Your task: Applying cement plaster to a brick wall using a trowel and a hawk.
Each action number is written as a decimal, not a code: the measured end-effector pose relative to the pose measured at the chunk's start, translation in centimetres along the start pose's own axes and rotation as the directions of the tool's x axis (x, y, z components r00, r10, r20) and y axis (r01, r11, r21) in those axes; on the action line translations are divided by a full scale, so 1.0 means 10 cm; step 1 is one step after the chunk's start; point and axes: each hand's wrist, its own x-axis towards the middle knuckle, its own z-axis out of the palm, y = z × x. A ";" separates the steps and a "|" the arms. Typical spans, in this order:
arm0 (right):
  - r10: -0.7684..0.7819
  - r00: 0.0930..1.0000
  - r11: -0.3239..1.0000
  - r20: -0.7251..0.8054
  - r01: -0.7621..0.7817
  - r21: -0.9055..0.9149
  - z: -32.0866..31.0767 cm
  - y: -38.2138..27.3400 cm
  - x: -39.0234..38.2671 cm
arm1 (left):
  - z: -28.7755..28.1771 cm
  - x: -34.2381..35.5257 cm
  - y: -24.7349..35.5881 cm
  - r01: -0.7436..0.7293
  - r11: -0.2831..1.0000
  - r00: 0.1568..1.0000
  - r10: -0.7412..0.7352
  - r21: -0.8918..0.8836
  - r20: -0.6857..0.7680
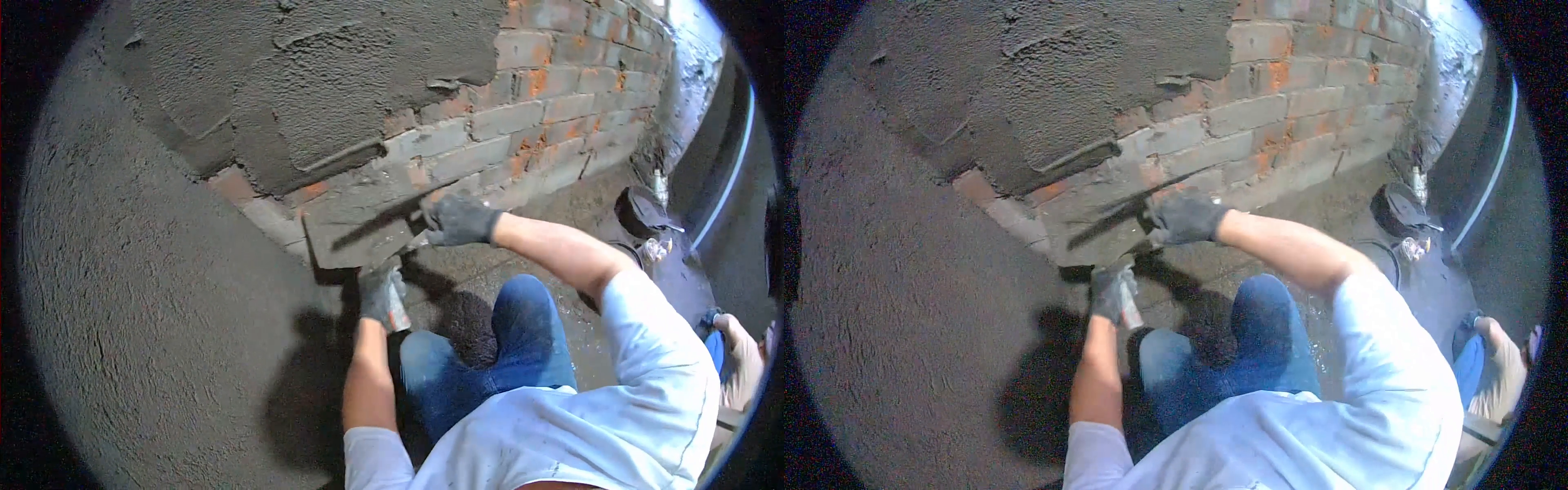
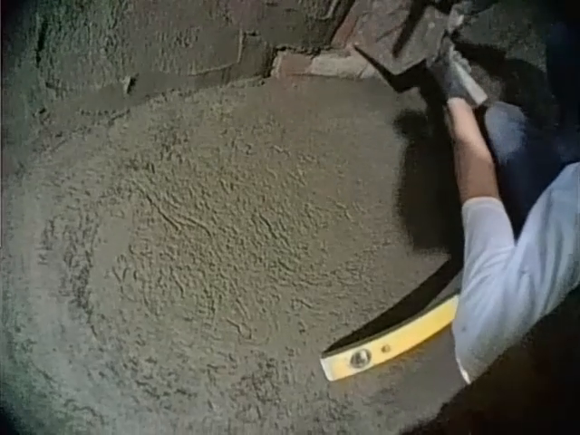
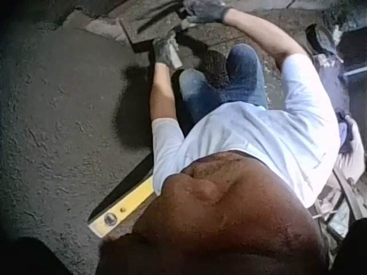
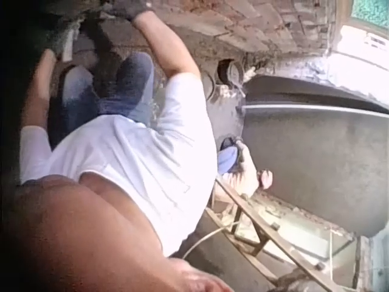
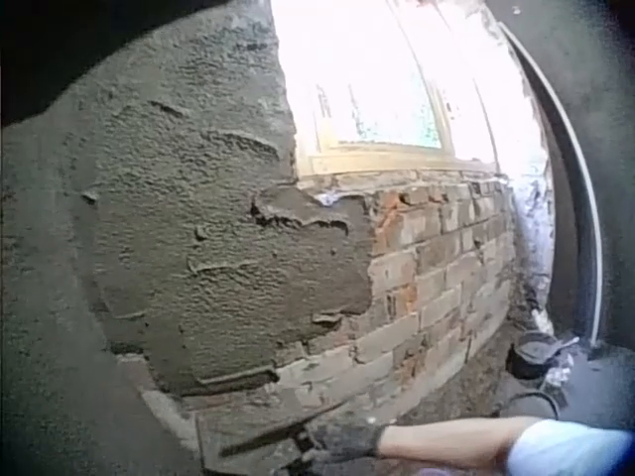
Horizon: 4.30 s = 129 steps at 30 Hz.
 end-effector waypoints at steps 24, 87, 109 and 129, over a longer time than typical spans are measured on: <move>-0.127 0.970 0.944 0.205 0.182 -0.277 -0.35 -0.37 0.59 | -1.27 -0.13 0.63 -0.299 0.785 0.953 0.216 0.542 0.213; 0.819 -0.246 -0.205 0.518 -0.969 -0.136 -0.40 1.64 -4.15 | 0.97 1.17 -2.64 0.365 0.604 0.434 -0.784 0.709 0.445; 0.877 0.066 0.415 0.475 -0.604 -0.681 -0.36 2.47 -3.77 | 2.63 1.10 -3.42 -0.598 0.547 0.105 -0.671 0.586 0.734; 0.897 0.003 0.340 0.441 -0.642 -0.687 0.03 1.59 -3.30 | 2.10 1.14 -3.79 -0.425 0.584 0.125 -0.719 0.691 0.684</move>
